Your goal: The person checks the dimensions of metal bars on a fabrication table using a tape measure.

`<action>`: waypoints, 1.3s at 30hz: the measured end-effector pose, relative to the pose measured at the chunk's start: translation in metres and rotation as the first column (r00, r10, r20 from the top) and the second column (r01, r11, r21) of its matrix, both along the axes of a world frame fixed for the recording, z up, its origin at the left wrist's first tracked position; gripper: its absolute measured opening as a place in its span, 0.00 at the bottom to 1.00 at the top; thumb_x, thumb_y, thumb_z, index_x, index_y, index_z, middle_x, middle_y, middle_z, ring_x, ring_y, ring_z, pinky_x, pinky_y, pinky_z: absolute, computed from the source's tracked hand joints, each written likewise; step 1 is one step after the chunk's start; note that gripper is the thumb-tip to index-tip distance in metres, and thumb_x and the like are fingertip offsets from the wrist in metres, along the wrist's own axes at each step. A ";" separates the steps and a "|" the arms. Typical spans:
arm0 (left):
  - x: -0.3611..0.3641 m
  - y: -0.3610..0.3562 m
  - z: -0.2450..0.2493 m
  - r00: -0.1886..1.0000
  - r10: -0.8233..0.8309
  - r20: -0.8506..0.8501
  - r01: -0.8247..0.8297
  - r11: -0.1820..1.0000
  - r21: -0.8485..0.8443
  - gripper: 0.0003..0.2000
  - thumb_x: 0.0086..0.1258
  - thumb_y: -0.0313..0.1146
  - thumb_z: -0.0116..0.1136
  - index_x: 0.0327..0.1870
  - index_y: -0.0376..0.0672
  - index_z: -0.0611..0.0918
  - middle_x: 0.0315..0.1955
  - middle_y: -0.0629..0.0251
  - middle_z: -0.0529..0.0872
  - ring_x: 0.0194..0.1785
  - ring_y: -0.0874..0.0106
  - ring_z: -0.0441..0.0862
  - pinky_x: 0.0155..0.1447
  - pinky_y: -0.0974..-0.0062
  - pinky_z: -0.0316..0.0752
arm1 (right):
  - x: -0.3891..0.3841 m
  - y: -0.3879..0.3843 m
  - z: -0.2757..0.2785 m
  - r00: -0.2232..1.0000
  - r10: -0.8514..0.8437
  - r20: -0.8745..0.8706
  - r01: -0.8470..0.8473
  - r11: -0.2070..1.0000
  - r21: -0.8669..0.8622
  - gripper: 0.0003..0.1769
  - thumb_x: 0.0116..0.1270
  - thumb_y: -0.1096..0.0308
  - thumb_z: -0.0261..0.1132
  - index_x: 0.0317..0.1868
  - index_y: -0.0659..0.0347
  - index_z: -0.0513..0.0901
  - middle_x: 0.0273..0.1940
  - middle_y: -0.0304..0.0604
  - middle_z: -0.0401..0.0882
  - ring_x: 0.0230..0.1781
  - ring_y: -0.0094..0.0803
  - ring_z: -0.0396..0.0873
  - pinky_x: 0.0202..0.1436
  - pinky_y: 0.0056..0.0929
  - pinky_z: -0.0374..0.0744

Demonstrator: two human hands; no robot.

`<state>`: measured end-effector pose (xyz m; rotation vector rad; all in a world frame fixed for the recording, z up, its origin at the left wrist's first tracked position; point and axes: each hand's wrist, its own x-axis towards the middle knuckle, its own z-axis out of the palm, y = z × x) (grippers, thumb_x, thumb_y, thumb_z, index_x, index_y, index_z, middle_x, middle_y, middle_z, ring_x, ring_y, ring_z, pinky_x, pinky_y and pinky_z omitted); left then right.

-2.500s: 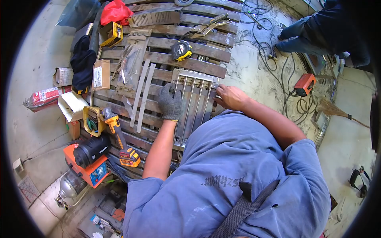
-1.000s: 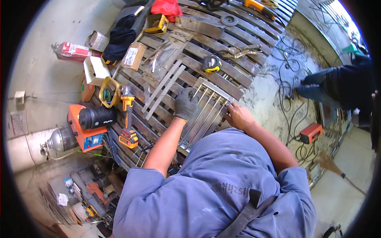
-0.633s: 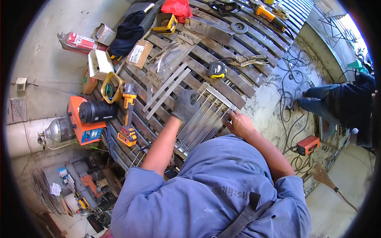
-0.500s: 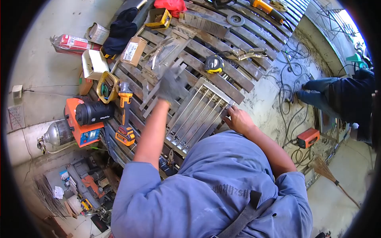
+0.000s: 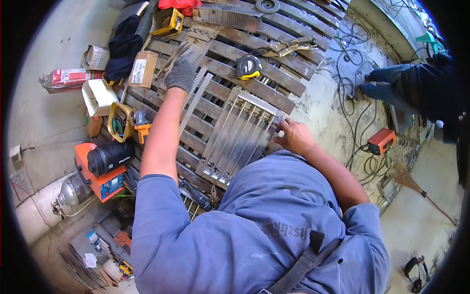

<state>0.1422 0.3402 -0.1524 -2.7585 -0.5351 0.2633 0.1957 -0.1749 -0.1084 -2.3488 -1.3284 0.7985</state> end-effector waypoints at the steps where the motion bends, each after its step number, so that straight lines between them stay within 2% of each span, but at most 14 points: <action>1: -0.010 0.038 -0.051 0.981 -0.191 -0.034 0.194 0.974 0.119 0.20 0.82 0.33 0.60 0.66 0.27 0.84 0.69 0.30 0.86 0.71 0.40 0.88 0.72 0.49 0.86 | 0.002 -0.004 0.003 1.000 -0.020 0.004 0.020 1.000 0.003 0.28 0.77 0.45 0.77 0.58 0.63 0.84 0.54 0.58 0.86 0.52 0.58 0.91 0.54 0.55 0.89; 4: -0.016 -0.024 0.011 0.970 -0.102 0.220 0.095 0.995 0.042 0.16 0.82 0.33 0.60 0.61 0.30 0.85 0.63 0.35 0.89 0.65 0.43 0.91 0.68 0.48 0.88 | 0.003 -0.019 0.018 0.986 -0.152 0.063 0.144 0.982 0.121 0.27 0.77 0.47 0.77 0.60 0.61 0.85 0.57 0.55 0.86 0.53 0.57 0.90 0.55 0.53 0.88; 6: -0.026 -0.107 0.066 0.936 -0.257 0.240 0.253 0.966 0.048 0.14 0.80 0.32 0.61 0.62 0.41 0.82 0.52 0.48 0.90 0.53 0.50 0.93 0.55 0.53 0.92 | -0.003 -0.027 0.028 0.946 -0.309 0.101 0.269 0.919 0.289 0.27 0.77 0.48 0.77 0.63 0.60 0.85 0.58 0.54 0.85 0.54 0.57 0.89 0.55 0.52 0.88; 7: -0.035 -0.147 0.077 0.941 -0.268 0.207 0.278 0.960 -0.019 0.14 0.79 0.33 0.62 0.63 0.43 0.82 0.50 0.52 0.90 0.50 0.52 0.92 0.52 0.55 0.92 | -0.005 -0.027 0.038 0.932 -0.331 0.150 0.246 0.879 0.409 0.27 0.79 0.51 0.76 0.68 0.60 0.85 0.60 0.52 0.84 0.59 0.53 0.88 0.68 0.55 0.85; 9: -0.052 -0.234 0.107 0.923 -0.386 -0.015 0.378 0.910 -0.170 0.12 0.79 0.33 0.62 0.59 0.44 0.82 0.48 0.55 0.90 0.50 0.55 0.93 0.51 0.60 0.91 | -0.006 -0.022 0.060 0.908 -0.237 0.346 0.056 0.885 0.461 0.27 0.82 0.53 0.73 0.71 0.60 0.84 0.60 0.50 0.85 0.61 0.50 0.87 0.79 0.60 0.77; 11: -0.070 -0.283 0.092 0.794 -0.544 0.269 0.603 0.654 -0.457 0.11 0.79 0.34 0.61 0.57 0.44 0.83 0.47 0.54 0.91 0.50 0.53 0.93 0.53 0.57 0.90 | -0.011 -0.020 0.054 0.838 -0.145 0.526 -0.138 0.877 0.461 0.25 0.85 0.58 0.64 0.75 0.62 0.83 0.58 0.47 0.85 0.64 0.45 0.87 0.93 0.68 0.61; 14: -0.089 -0.332 0.093 0.863 -0.384 0.328 0.500 0.554 -0.666 0.11 0.79 0.35 0.62 0.57 0.43 0.85 0.50 0.52 0.92 0.50 0.48 0.93 0.54 0.51 0.88 | -0.025 -0.038 0.034 0.865 0.137 0.482 -0.240 0.958 0.159 0.23 0.85 0.61 0.59 0.72 0.63 0.84 0.53 0.47 0.85 0.61 0.44 0.88 0.93 0.66 0.63; 15: -0.091 -0.339 0.089 0.876 -0.357 0.323 0.476 0.536 -0.697 0.12 0.79 0.35 0.62 0.57 0.42 0.86 0.50 0.51 0.93 0.50 0.47 0.92 0.54 0.50 0.88 | -0.029 -0.042 0.028 0.908 0.115 0.402 -0.199 0.965 0.171 0.18 0.83 0.63 0.58 0.63 0.61 0.86 0.47 0.46 0.86 0.55 0.43 0.90 0.86 0.62 0.70; 18: -0.098 -0.338 0.092 0.898 -0.315 0.307 0.435 0.541 -0.720 0.12 0.79 0.36 0.64 0.57 0.42 0.88 0.51 0.50 0.93 0.51 0.46 0.91 0.57 0.49 0.86 | -0.037 -0.058 0.015 0.969 0.151 0.196 -0.172 0.981 0.095 0.12 0.83 0.65 0.57 0.55 0.59 0.85 0.45 0.46 0.88 0.53 0.44 0.90 0.75 0.58 0.76; 20: -0.103 -0.324 0.095 0.890 -0.293 0.348 0.455 0.583 -0.673 0.12 0.79 0.36 0.66 0.56 0.43 0.90 0.51 0.50 0.93 0.53 0.46 0.91 0.59 0.49 0.86 | -0.044 -0.069 -0.002 0.992 0.015 0.123 -0.040 0.978 0.206 0.10 0.82 0.63 0.61 0.51 0.58 0.86 0.42 0.47 0.89 0.50 0.47 0.91 0.67 0.56 0.79; 25: -0.097 -0.263 0.082 0.841 -0.215 0.496 0.493 0.682 -0.541 0.12 0.78 0.33 0.69 0.57 0.42 0.91 0.50 0.50 0.93 0.57 0.46 0.90 0.62 0.50 0.86 | -0.048 -0.070 -0.025 0.966 -0.253 0.056 0.212 0.895 0.392 0.17 0.76 0.50 0.77 0.42 0.56 0.88 0.31 0.49 0.90 0.36 0.54 0.90 0.48 0.53 0.85; 28: -0.090 -0.258 0.084 0.869 -0.281 0.407 0.476 0.697 -0.536 0.13 0.77 0.32 0.70 0.59 0.43 0.91 0.51 0.50 0.93 0.56 0.46 0.90 0.62 0.50 0.86 | -0.048 -0.045 -0.047 0.961 -0.271 0.053 0.207 0.835 0.510 0.19 0.77 0.49 0.76 0.52 0.56 0.92 0.34 0.50 0.92 0.39 0.52 0.93 0.46 0.51 0.87; 31: -0.084 -0.264 0.084 0.887 -0.321 0.332 0.460 0.679 -0.572 0.15 0.75 0.32 0.71 0.60 0.44 0.91 0.53 0.50 0.93 0.57 0.46 0.90 0.62 0.50 0.86 | -0.052 -0.022 -0.040 0.943 -0.330 0.045 0.285 0.869 0.405 0.24 0.77 0.49 0.76 0.62 0.58 0.92 0.37 0.51 0.94 0.40 0.52 0.94 0.46 0.51 0.88; 39: -0.086 -0.269 0.071 0.873 -0.320 0.369 0.485 0.655 -0.580 0.18 0.70 0.30 0.70 0.61 0.45 0.91 0.51 0.52 0.91 0.55 0.47 0.90 0.59 0.48 0.86 | -0.066 -0.003 -0.051 0.937 -0.345 0.052 0.314 0.898 0.309 0.24 0.79 0.53 0.71 0.66 0.61 0.89 0.37 0.53 0.94 0.39 0.53 0.94 0.47 0.54 0.89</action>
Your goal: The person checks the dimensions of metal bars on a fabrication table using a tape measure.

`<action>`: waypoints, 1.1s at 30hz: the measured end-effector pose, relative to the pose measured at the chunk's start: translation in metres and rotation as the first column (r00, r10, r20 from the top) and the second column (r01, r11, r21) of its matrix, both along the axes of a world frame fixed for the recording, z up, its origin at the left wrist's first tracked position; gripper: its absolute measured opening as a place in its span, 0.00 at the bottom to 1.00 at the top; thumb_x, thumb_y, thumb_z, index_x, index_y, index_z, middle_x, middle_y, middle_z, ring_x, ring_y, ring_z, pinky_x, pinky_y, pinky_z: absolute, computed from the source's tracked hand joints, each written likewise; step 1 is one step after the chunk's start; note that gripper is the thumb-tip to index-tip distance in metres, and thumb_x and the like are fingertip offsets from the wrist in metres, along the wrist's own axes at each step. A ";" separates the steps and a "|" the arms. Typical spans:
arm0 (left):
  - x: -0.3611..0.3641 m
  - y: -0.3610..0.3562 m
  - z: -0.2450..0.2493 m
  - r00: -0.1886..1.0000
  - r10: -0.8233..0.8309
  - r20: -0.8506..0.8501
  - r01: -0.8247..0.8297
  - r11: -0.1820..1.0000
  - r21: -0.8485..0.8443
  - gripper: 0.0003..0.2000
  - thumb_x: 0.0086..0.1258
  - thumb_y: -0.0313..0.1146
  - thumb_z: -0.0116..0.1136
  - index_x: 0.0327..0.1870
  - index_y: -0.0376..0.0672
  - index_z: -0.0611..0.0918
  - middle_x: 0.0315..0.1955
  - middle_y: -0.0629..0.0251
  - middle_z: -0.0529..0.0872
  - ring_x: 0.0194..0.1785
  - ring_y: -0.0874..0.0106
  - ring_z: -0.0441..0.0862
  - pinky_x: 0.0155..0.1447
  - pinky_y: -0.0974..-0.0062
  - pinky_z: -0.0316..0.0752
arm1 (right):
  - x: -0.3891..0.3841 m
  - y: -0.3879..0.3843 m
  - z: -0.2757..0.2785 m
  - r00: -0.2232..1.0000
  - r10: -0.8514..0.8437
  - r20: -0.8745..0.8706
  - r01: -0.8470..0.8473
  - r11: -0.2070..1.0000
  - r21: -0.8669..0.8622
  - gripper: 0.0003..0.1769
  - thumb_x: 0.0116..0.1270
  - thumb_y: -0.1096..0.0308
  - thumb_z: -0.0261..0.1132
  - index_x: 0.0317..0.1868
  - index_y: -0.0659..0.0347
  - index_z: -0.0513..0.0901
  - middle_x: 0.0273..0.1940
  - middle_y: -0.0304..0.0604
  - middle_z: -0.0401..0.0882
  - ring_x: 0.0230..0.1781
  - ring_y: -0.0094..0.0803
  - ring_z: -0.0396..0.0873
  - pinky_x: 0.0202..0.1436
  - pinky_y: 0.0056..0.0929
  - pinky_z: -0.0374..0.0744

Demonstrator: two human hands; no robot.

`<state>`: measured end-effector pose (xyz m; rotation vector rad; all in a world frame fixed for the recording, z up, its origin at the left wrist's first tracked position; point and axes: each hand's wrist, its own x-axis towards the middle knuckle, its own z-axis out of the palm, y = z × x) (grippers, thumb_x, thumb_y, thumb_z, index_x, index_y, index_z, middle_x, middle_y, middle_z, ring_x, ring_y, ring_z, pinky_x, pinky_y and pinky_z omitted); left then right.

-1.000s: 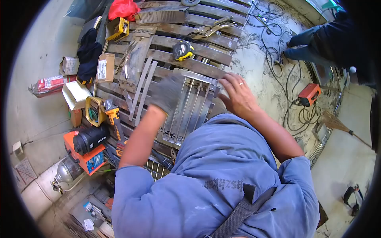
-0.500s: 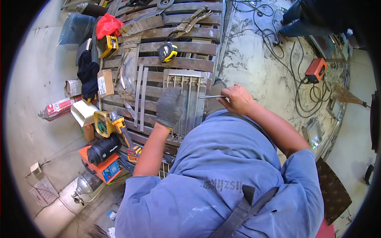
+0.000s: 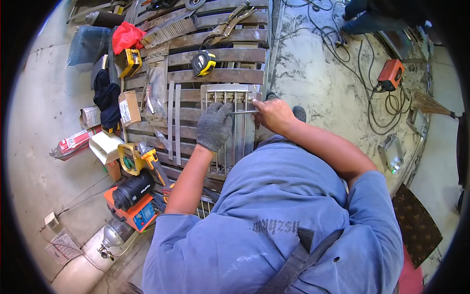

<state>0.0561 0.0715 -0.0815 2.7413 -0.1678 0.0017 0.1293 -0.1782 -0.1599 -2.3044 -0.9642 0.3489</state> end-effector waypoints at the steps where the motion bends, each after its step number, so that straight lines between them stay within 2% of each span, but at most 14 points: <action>1: 0.001 0.000 0.000 1.000 0.002 0.001 -0.002 1.000 0.002 0.18 0.70 0.29 0.70 0.61 0.45 0.91 0.51 0.52 0.91 0.55 0.47 0.89 0.59 0.48 0.85 | -0.001 0.001 0.000 1.000 0.008 0.001 -0.008 1.000 -0.008 0.23 0.79 0.54 0.71 0.65 0.62 0.89 0.37 0.53 0.94 0.39 0.53 0.95 0.47 0.54 0.89; 7: -0.003 0.002 -0.009 0.998 -0.008 0.059 0.007 1.000 0.021 0.20 0.68 0.29 0.70 0.63 0.44 0.91 0.51 0.49 0.91 0.56 0.46 0.89 0.61 0.49 0.85 | 0.006 0.003 0.004 0.996 0.087 -0.026 -0.089 0.990 -0.106 0.23 0.80 0.54 0.70 0.61 0.65 0.85 0.34 0.54 0.93 0.36 0.53 0.94 0.45 0.54 0.88; 10: -0.002 0.004 -0.007 0.999 -0.013 0.042 0.012 1.000 0.012 0.21 0.67 0.29 0.70 0.63 0.43 0.91 0.50 0.49 0.90 0.55 0.46 0.89 0.60 0.49 0.85 | 0.005 -0.003 -0.001 0.995 0.093 0.029 -0.092 0.995 -0.034 0.25 0.80 0.53 0.70 0.64 0.65 0.83 0.33 0.53 0.93 0.35 0.53 0.94 0.43 0.53 0.88; 13: 0.003 0.003 -0.009 1.000 -0.009 0.015 0.008 1.000 0.024 0.22 0.66 0.29 0.71 0.63 0.43 0.91 0.49 0.49 0.89 0.53 0.46 0.89 0.59 0.49 0.85 | 0.007 -0.007 0.001 0.992 0.123 0.009 -0.122 0.992 -0.043 0.26 0.82 0.51 0.69 0.65 0.64 0.83 0.33 0.54 0.93 0.36 0.53 0.94 0.43 0.52 0.87; 16: 0.010 0.007 -0.014 0.994 -0.064 0.083 0.061 0.998 0.033 0.23 0.65 0.30 0.71 0.63 0.44 0.91 0.46 0.51 0.88 0.51 0.47 0.89 0.56 0.49 0.85 | 0.010 -0.009 0.001 0.990 0.143 0.021 -0.142 0.989 -0.033 0.26 0.83 0.50 0.68 0.65 0.64 0.82 0.33 0.54 0.93 0.36 0.52 0.94 0.44 0.51 0.87; 19: 0.018 0.013 -0.014 0.991 -0.117 0.057 0.113 0.992 0.060 0.22 0.65 0.30 0.71 0.63 0.45 0.91 0.45 0.52 0.88 0.49 0.48 0.89 0.53 0.50 0.86 | 0.015 -0.010 0.002 0.984 0.168 0.052 -0.162 0.982 -0.098 0.25 0.85 0.50 0.67 0.66 0.63 0.82 0.33 0.53 0.93 0.36 0.51 0.94 0.45 0.50 0.87; 25: 0.038 0.021 -0.005 0.962 -0.267 -0.049 0.271 0.951 0.147 0.15 0.66 0.31 0.71 0.54 0.43 0.90 0.46 0.52 0.89 0.50 0.48 0.90 0.54 0.50 0.87 | 0.017 -0.012 -0.003 0.974 0.189 0.124 -0.175 0.978 -0.115 0.25 0.87 0.51 0.65 0.67 0.64 0.81 0.33 0.52 0.93 0.36 0.51 0.93 0.45 0.49 0.86; 28: 0.044 0.022 -0.020 0.943 -0.310 -0.121 0.332 0.902 0.276 0.10 0.70 0.31 0.67 0.49 0.41 0.88 0.46 0.50 0.90 0.52 0.48 0.90 0.56 0.49 0.87 | 0.017 -0.014 -0.003 0.983 0.151 0.106 -0.141 0.986 -0.093 0.24 0.87 0.51 0.65 0.67 0.63 0.81 0.34 0.52 0.93 0.37 0.51 0.94 0.45 0.49 0.86; 31: 0.047 0.023 -0.028 0.923 -0.326 -0.204 0.380 0.859 0.344 0.09 0.76 0.32 0.59 0.49 0.42 0.88 0.49 0.47 0.90 0.50 0.49 0.92 0.53 0.47 0.88 | 0.016 -0.014 -0.006 0.990 0.110 0.092 -0.107 0.993 -0.040 0.24 0.86 0.51 0.67 0.68 0.60 0.81 0.36 0.52 0.93 0.38 0.52 0.94 0.46 0.51 0.86; 33: 0.050 0.024 -0.029 0.915 -0.339 -0.219 0.398 0.850 0.347 0.09 0.77 0.32 0.59 0.51 0.41 0.88 0.49 0.45 0.89 0.51 0.47 0.92 0.54 0.46 0.88 | 0.013 -0.024 0.002 0.995 0.061 0.077 -0.064 0.997 0.038 0.22 0.86 0.50 0.68 0.64 0.58 0.83 0.36 0.52 0.93 0.38 0.53 0.93 0.46 0.53 0.86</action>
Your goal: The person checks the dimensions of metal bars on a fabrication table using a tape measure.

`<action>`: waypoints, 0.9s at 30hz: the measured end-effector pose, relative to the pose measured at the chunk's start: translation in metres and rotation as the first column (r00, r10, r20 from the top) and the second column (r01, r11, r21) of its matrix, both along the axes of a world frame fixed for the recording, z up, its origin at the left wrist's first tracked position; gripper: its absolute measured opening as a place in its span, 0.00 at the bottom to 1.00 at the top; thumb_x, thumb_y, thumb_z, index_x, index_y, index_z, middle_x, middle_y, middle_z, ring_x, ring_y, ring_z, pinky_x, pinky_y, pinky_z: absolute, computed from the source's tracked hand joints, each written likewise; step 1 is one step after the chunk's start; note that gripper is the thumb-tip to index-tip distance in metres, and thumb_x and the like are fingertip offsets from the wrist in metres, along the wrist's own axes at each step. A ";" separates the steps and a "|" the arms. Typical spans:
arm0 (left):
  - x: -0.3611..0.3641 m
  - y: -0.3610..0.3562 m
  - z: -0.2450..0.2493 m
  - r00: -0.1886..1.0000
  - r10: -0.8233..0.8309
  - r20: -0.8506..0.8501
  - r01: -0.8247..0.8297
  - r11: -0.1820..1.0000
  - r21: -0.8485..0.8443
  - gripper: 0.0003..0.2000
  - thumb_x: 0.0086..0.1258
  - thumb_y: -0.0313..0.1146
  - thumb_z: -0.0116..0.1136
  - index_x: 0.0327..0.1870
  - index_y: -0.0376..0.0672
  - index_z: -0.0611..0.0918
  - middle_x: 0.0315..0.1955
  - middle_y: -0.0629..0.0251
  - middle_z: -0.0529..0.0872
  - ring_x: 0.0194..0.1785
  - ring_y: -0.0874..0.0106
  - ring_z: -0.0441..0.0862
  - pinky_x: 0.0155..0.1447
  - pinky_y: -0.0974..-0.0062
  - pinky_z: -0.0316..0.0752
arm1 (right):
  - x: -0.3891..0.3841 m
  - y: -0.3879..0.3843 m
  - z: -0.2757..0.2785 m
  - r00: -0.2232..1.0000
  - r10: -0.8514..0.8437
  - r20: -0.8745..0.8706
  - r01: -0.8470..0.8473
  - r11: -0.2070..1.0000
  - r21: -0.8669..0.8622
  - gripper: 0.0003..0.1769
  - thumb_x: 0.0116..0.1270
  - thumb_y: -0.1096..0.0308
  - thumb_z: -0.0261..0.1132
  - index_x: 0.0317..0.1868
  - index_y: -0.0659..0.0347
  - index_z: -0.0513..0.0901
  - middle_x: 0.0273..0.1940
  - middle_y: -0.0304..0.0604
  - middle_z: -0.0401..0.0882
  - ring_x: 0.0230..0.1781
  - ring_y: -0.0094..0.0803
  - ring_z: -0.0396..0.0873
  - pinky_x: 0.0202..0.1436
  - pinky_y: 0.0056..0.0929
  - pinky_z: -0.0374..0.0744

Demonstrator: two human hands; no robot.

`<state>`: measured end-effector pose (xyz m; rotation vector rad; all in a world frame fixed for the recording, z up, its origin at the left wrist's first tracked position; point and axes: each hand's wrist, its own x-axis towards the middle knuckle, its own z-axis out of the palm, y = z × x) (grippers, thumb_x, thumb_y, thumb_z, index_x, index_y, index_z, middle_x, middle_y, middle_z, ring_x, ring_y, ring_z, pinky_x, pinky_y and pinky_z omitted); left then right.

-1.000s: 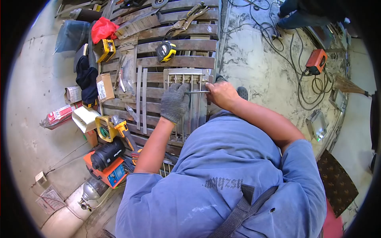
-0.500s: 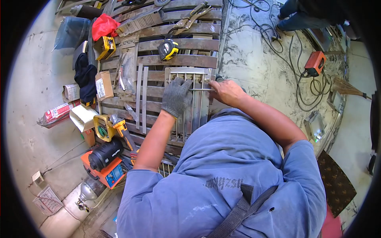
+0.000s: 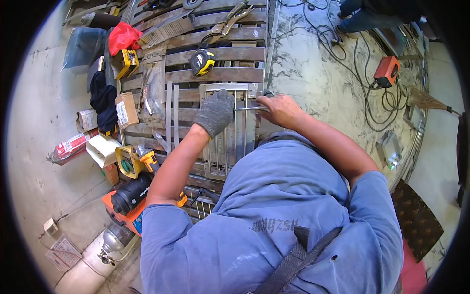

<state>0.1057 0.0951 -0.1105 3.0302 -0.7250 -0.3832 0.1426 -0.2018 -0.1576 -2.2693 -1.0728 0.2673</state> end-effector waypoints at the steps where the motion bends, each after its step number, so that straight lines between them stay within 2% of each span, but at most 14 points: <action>1: 0.000 0.000 0.000 1.000 -0.008 -0.009 0.008 1.000 0.005 0.10 0.77 0.32 0.59 0.51 0.41 0.87 0.50 0.44 0.89 0.51 0.47 0.92 0.55 0.46 0.88 | -0.002 -0.005 0.006 1.000 -0.021 -0.013 0.022 0.999 0.038 0.21 0.86 0.50 0.68 0.63 0.57 0.83 0.36 0.51 0.93 0.38 0.54 0.93 0.46 0.53 0.86; 4: 0.002 -0.003 0.006 0.998 0.022 -0.058 -0.021 1.000 0.004 0.11 0.78 0.32 0.58 0.54 0.39 0.87 0.51 0.42 0.89 0.53 0.45 0.92 0.56 0.45 0.88 | -0.007 -0.032 0.007 0.996 0.005 -0.095 -0.004 1.000 0.004 0.18 0.85 0.49 0.69 0.56 0.56 0.84 0.35 0.51 0.92 0.37 0.57 0.91 0.46 0.56 0.85; 7: 0.003 -0.005 0.009 0.994 0.043 -0.100 -0.041 0.999 0.026 0.12 0.78 0.32 0.57 0.54 0.38 0.86 0.52 0.41 0.88 0.54 0.44 0.92 0.58 0.43 0.88 | -0.011 -0.049 -0.006 0.993 -0.034 -0.116 0.043 0.997 0.069 0.17 0.86 0.50 0.69 0.51 0.57 0.83 0.35 0.52 0.91 0.37 0.59 0.90 0.45 0.57 0.85; 10: 0.001 0.002 -0.002 0.999 0.006 -0.050 -0.006 1.000 -0.009 0.12 0.78 0.32 0.57 0.54 0.38 0.86 0.52 0.40 0.88 0.54 0.42 0.92 0.59 0.42 0.87 | -0.012 -0.060 -0.008 0.990 -0.030 -0.138 0.037 0.998 0.047 0.15 0.87 0.52 0.68 0.53 0.57 0.83 0.35 0.54 0.90 0.38 0.60 0.90 0.46 0.58 0.85; 13: 0.001 0.004 -0.005 0.997 0.005 -0.077 -0.007 1.000 -0.020 0.12 0.78 0.32 0.57 0.54 0.37 0.86 0.52 0.39 0.88 0.53 0.41 0.92 0.60 0.42 0.87 | -0.010 -0.058 0.001 0.973 -0.079 -0.215 0.080 0.997 -0.006 0.14 0.88 0.55 0.67 0.53 0.58 0.82 0.40 0.56 0.91 0.43 0.60 0.90 0.50 0.58 0.85; 16: 0.004 0.000 0.002 0.992 0.033 -0.120 -0.033 0.999 -0.001 0.12 0.78 0.31 0.57 0.54 0.37 0.86 0.51 0.39 0.88 0.54 0.41 0.92 0.59 0.41 0.87 | -0.004 -0.047 0.011 0.958 -0.054 -0.280 0.045 0.998 -0.038 0.14 0.88 0.58 0.66 0.59 0.60 0.82 0.50 0.57 0.91 0.53 0.59 0.89 0.57 0.56 0.84; 19: 0.003 0.000 0.003 0.996 0.018 -0.088 -0.019 1.000 -0.011 0.12 0.78 0.32 0.58 0.54 0.37 0.86 0.51 0.39 0.88 0.54 0.41 0.92 0.59 0.42 0.87 | -0.005 -0.037 0.004 0.958 -0.016 -0.287 0.032 0.998 0.052 0.16 0.87 0.62 0.67 0.65 0.61 0.80 0.58 0.58 0.89 0.62 0.58 0.87 0.64 0.54 0.83; 22: 0.003 0.006 -0.006 0.996 -0.009 -0.093 0.009 1.000 -0.008 0.12 0.78 0.32 0.59 0.55 0.37 0.86 0.51 0.39 0.88 0.54 0.41 0.92 0.59 0.41 0.87 | -0.006 -0.029 0.006 0.943 0.002 -0.334 0.031 0.995 0.094 0.21 0.84 0.68 0.68 0.72 0.63 0.78 0.63 0.60 0.86 0.67 0.60 0.85 0.68 0.52 0.83; 25: 0.001 0.007 -0.007 0.998 -0.037 -0.043 0.035 0.999 -0.027 0.12 0.77 0.32 0.59 0.55 0.37 0.86 0.52 0.39 0.88 0.54 0.42 0.91 0.59 0.42 0.87 | -0.007 -0.018 0.000 0.895 -0.012 -0.445 0.108 0.976 0.192 0.24 0.81 0.72 0.69 0.73 0.64 0.76 0.65 0.61 0.84 0.67 0.61 0.85 0.70 0.53 0.83; 27: 0.002 0.003 -0.001 0.997 0.010 -0.071 -0.012 0.999 -0.031 0.12 0.77 0.31 0.59 0.55 0.37 0.86 0.52 0.39 0.88 0.54 0.42 0.91 0.59 0.42 0.87 | -0.007 -0.015 0.006 0.873 -0.040 -0.487 0.152 0.969 0.193 0.27 0.80 0.72 0.71 0.75 0.63 0.75 0.65 0.62 0.83 0.67 0.60 0.85 0.71 0.52 0.84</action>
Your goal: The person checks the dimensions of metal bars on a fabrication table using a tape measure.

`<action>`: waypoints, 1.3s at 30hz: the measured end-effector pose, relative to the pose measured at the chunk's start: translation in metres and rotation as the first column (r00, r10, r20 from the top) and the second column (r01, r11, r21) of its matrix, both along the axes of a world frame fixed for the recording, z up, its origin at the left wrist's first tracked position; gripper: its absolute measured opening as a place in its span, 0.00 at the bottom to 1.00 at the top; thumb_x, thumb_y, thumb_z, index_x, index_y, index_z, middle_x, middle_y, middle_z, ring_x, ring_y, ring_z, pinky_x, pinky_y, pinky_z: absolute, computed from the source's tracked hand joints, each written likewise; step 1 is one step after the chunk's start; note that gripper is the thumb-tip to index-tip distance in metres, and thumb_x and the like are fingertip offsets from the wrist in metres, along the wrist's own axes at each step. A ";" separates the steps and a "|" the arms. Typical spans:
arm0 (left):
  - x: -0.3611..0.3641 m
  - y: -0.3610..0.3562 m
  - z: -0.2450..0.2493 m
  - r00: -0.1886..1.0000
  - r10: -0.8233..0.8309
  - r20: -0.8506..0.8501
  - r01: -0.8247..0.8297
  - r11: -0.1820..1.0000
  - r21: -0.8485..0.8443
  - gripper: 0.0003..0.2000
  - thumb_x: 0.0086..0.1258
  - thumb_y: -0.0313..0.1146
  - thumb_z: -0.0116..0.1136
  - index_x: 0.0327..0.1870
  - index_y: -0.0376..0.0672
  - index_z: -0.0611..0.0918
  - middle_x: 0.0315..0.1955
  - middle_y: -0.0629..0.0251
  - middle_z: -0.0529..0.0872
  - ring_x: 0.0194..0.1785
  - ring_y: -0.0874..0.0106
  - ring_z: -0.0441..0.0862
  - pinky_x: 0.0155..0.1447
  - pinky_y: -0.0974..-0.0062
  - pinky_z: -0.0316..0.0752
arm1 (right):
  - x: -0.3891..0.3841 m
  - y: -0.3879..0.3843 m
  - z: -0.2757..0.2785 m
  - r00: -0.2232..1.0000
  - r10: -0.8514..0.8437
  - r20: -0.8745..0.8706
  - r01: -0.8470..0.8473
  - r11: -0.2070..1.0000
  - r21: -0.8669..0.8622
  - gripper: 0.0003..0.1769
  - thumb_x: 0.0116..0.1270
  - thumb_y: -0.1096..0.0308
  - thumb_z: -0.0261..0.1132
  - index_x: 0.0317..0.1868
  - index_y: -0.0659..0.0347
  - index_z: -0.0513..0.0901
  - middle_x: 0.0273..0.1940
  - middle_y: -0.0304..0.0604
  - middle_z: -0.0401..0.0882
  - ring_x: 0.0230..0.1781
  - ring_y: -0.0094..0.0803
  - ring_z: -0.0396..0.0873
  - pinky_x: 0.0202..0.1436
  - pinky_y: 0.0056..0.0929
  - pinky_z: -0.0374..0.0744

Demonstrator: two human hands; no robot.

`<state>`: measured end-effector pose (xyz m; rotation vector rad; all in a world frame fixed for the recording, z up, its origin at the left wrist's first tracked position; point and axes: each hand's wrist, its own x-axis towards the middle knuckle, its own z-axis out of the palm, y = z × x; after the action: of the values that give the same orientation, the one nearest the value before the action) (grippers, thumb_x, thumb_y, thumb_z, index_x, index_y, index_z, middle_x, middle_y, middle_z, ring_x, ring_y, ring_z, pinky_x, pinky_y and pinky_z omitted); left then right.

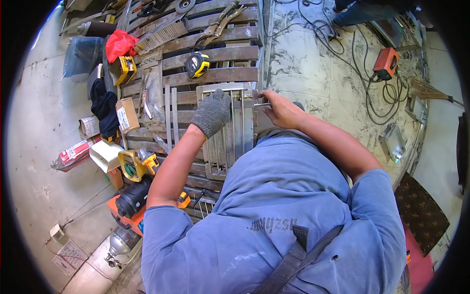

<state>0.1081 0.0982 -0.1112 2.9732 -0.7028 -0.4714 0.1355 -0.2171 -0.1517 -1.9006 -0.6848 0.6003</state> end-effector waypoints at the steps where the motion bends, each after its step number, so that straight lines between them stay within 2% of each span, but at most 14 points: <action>1: 0.000 -0.003 0.005 1.000 0.024 -0.014 -0.024 1.000 -0.001 0.12 0.77 0.31 0.59 0.55 0.37 0.86 0.52 0.39 0.88 0.54 0.42 0.91 0.60 0.42 0.87 | 0.000 0.000 0.006 1.000 -0.017 -0.024 0.017 1.000 0.004 0.28 0.79 0.72 0.71 0.75 0.63 0.75 0.65 0.62 0.83 0.67 0.60 0.85 0.71 0.52 0.84; 4: 0.000 -0.006 0.013 0.999 0.040 -0.012 -0.041 0.998 -0.041 0.11 0.74 0.28 0.59 0.52 0.35 0.86 0.50 0.37 0.88 0.54 0.39 0.90 0.59 0.41 0.87 | 0.002 -0.005 0.019 0.995 -0.087 -0.039 0.086 0.996 -0.034 0.26 0.79 0.69 0.74 0.71 0.64 0.78 0.63 0.60 0.83 0.65 0.58 0.86 0.69 0.52 0.84; 7: 0.000 -0.006 0.013 0.999 0.046 -0.017 -0.047 0.998 -0.044 0.11 0.74 0.29 0.59 0.52 0.35 0.86 0.51 0.37 0.88 0.53 0.40 0.90 0.58 0.40 0.87 | 0.002 -0.018 0.010 0.996 -0.086 -0.038 0.080 0.985 -0.152 0.17 0.79 0.68 0.74 0.63 0.65 0.83 0.60 0.58 0.85 0.61 0.58 0.87 0.67 0.52 0.85; 10: 0.000 -0.007 0.013 0.999 0.042 -0.026 -0.042 0.999 -0.007 0.11 0.76 0.30 0.60 0.54 0.37 0.85 0.52 0.40 0.87 0.54 0.42 0.91 0.61 0.42 0.87 | -0.005 -0.025 -0.001 0.986 -0.149 0.076 0.155 0.984 -0.090 0.08 0.79 0.70 0.75 0.51 0.64 0.89 0.49 0.55 0.88 0.53 0.55 0.89 0.59 0.49 0.86; 13: 0.002 -0.010 0.019 0.997 0.065 -0.051 -0.065 0.998 -0.010 0.11 0.76 0.31 0.60 0.54 0.37 0.85 0.52 0.40 0.87 0.54 0.42 0.91 0.61 0.42 0.87 | -0.008 -0.020 -0.004 0.974 -0.209 0.090 0.214 0.976 -0.049 0.07 0.80 0.68 0.74 0.49 0.64 0.90 0.46 0.55 0.88 0.51 0.56 0.88 0.58 0.50 0.86; 19: 0.001 -0.007 0.017 1.000 0.029 -0.012 -0.029 0.998 -0.049 0.11 0.74 0.29 0.61 0.53 0.35 0.85 0.51 0.38 0.87 0.53 0.39 0.90 0.58 0.40 0.87 | 0.001 -0.004 0.002 0.980 -0.195 0.048 0.199 0.973 -0.114 0.10 0.82 0.65 0.72 0.49 0.65 0.91 0.49 0.56 0.90 0.54 0.60 0.89 0.60 0.52 0.87; 25: 0.000 0.000 0.004 1.000 -0.016 0.017 0.017 0.999 -0.051 0.12 0.72 0.29 0.62 0.52 0.34 0.85 0.50 0.37 0.87 0.56 0.39 0.89 0.61 0.43 0.87 | 0.000 0.007 -0.006 0.984 -0.160 0.082 0.167 0.982 -0.086 0.10 0.81 0.64 0.74 0.49 0.65 0.92 0.50 0.56 0.91 0.53 0.60 0.89 0.59 0.53 0.87; 28: -0.001 0.000 0.005 1.000 0.003 0.014 -0.002 0.997 -0.075 0.12 0.71 0.29 0.63 0.52 0.34 0.85 0.49 0.38 0.87 0.57 0.40 0.88 0.62 0.44 0.86 | 0.001 0.019 0.000 0.986 -0.168 0.003 0.167 0.981 -0.099 0.12 0.79 0.64 0.77 0.50 0.65 0.92 0.46 0.55 0.92 0.51 0.61 0.90 0.56 0.53 0.87; 31: 0.001 -0.003 0.011 0.999 0.008 -0.046 -0.008 1.000 -0.003 0.13 0.76 0.30 0.61 0.57 0.35 0.85 0.53 0.39 0.88 0.56 0.42 0.91 0.62 0.46 0.87 | 0.001 0.028 0.007 0.967 -0.222 -0.124 0.214 0.974 -0.077 0.13 0.76 0.64 0.79 0.50 0.66 0.92 0.43 0.56 0.93 0.48 0.59 0.91 0.54 0.51 0.88; 34: 0.000 -0.005 0.017 0.999 0.001 -0.041 -0.002 1.000 -0.013 0.13 0.76 0.30 0.61 0.56 0.36 0.86 0.54 0.39 0.88 0.57 0.42 0.91 0.63 0.46 0.87 | -0.002 0.023 0.005 0.941 -0.268 -0.205 0.275 0.962 0.002 0.13 0.75 0.65 0.80 0.50 0.67 0.92 0.42 0.58 0.93 0.45 0.58 0.92 0.53 0.50 0.88; 37: -0.002 -0.006 0.018 1.000 0.005 -0.022 -0.005 1.000 0.005 0.12 0.77 0.30 0.60 0.56 0.36 0.86 0.55 0.39 0.88 0.58 0.42 0.91 0.64 0.46 0.87 | -0.001 0.014 -0.001 0.975 -0.207 -0.081 0.201 0.977 -0.068 0.12 0.75 0.66 0.79 0.49 0.67 0.92 0.43 0.59 0.93 0.45 0.56 0.93 0.54 0.48 0.88; 39: -0.003 -0.004 0.013 1.000 0.004 0.004 -0.004 1.000 -0.024 0.13 0.74 0.30 0.63 0.55 0.35 0.86 0.52 0.40 0.87 0.57 0.42 0.89 0.63 0.46 0.86 | -0.003 0.015 -0.003 0.976 -0.204 -0.070 0.200 0.978 -0.064 0.11 0.75 0.66 0.78 0.48 0.67 0.93 0.43 0.59 0.93 0.45 0.56 0.93 0.54 0.49 0.89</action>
<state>0.1055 0.0944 -0.0979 2.9536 -0.6971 -0.4532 0.1323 -0.2018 -0.1543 -1.9597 -0.4227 0.5638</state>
